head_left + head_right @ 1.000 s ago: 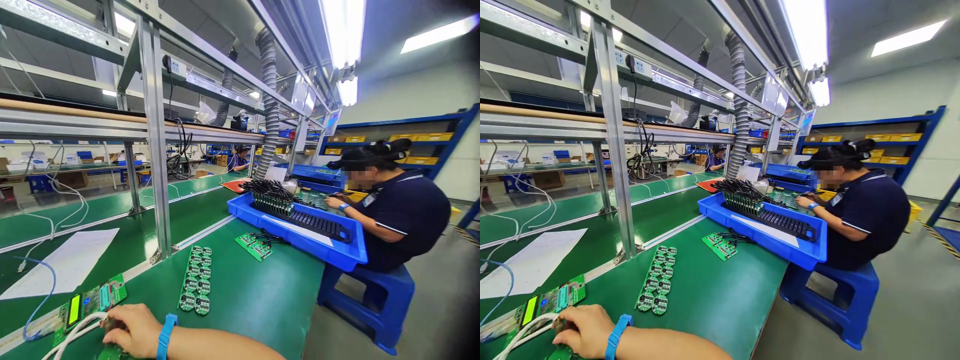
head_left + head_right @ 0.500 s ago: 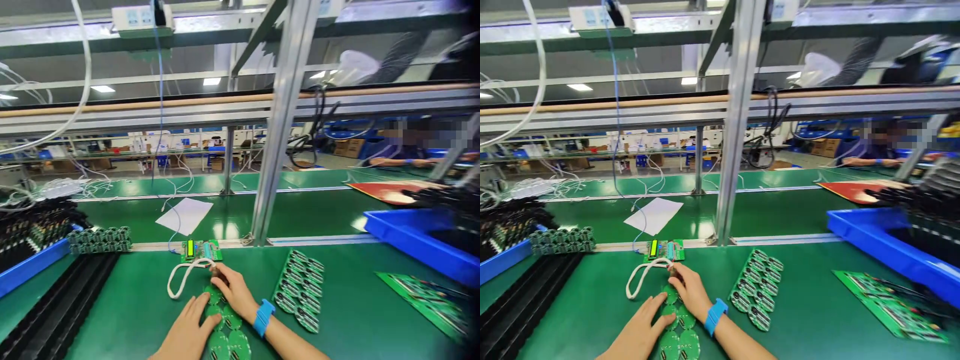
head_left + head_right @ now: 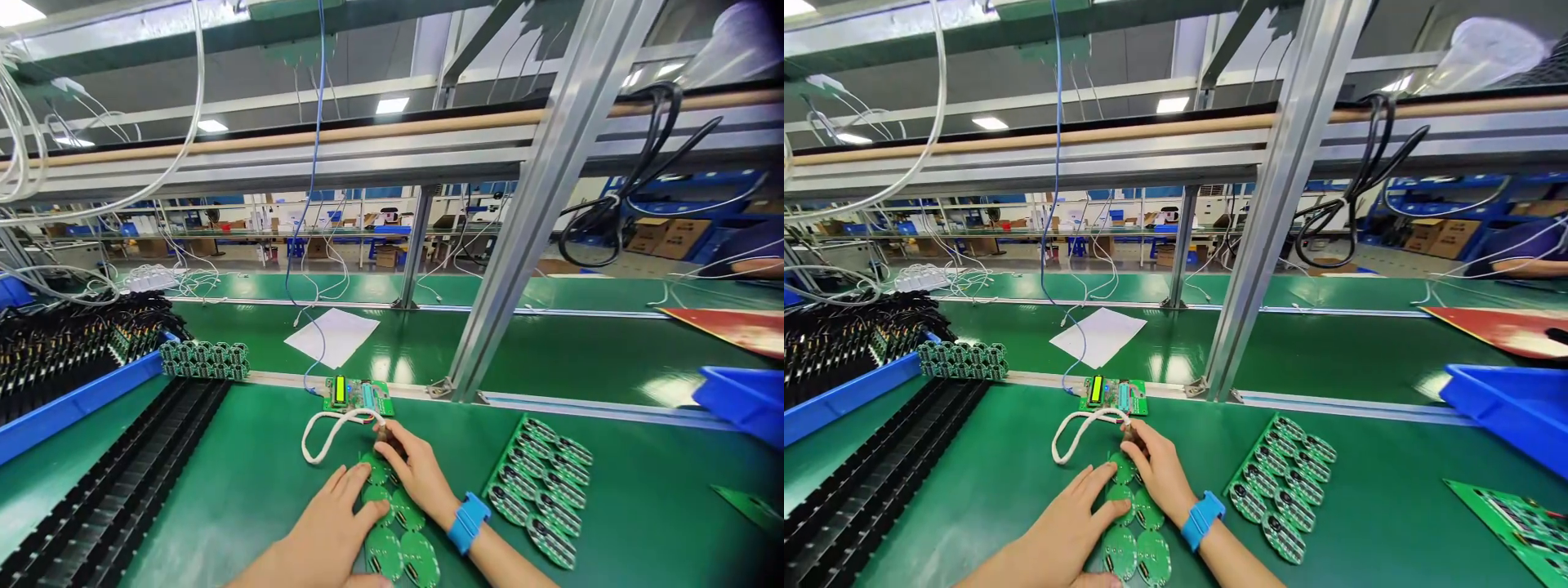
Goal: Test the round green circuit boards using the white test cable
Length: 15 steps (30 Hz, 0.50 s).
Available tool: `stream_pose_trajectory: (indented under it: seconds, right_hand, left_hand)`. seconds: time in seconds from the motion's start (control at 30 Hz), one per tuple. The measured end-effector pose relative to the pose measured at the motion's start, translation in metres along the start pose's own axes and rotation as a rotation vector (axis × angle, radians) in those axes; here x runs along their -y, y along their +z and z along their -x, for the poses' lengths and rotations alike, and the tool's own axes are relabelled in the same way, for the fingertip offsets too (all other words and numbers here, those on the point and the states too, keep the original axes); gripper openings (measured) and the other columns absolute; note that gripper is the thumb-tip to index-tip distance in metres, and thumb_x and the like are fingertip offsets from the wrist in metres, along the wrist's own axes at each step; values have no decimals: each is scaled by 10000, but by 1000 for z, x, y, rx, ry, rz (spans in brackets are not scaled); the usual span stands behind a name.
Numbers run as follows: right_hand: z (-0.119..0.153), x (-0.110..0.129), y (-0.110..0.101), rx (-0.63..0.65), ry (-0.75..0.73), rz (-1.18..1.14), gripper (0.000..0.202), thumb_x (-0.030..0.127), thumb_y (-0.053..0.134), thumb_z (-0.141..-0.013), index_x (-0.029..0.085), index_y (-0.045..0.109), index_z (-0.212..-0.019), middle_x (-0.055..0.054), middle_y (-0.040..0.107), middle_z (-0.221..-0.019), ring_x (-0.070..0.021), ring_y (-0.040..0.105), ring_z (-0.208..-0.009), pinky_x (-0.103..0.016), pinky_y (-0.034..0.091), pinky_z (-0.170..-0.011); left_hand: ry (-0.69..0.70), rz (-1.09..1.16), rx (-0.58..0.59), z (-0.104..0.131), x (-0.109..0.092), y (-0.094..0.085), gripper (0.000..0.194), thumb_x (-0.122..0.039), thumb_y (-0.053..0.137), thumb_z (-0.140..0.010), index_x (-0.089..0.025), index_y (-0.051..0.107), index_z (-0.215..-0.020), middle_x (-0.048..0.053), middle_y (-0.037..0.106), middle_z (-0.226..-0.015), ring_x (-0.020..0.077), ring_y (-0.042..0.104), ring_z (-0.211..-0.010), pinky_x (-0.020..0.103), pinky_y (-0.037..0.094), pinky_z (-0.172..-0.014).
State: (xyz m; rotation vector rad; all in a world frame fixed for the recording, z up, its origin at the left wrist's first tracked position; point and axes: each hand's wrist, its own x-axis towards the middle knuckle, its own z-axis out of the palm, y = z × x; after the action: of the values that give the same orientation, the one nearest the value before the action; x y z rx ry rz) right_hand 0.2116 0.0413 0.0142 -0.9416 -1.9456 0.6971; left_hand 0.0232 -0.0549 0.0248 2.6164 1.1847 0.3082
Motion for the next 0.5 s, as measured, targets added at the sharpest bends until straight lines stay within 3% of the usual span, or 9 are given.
stream_pose_trajectory:
  seconds: [0.23,0.5]
  right_hand:
    - [0,4,-3,6,-7,2,172,327,506,-889,209,604,-967,-27,673,-789,-184,623,-677,-275,511,-654]
    - [10,14,-17,-70,82,-86,234,392,539,-895,184,580,-997,-10,626,-768,-157,589,-690,-259,499,-673]
  left_hand:
    - [-70,14,78,-1,-12,-13,736,-618,616,-832,-210,386,-1399,213,197,-1525,397,114,-1411,596,212,-1113]
    - [-59,-41,40,-2,-11,-13,737,-606,659,-803,-200,426,-1371,238,266,-1488,391,215,-1391,568,241,-1108]
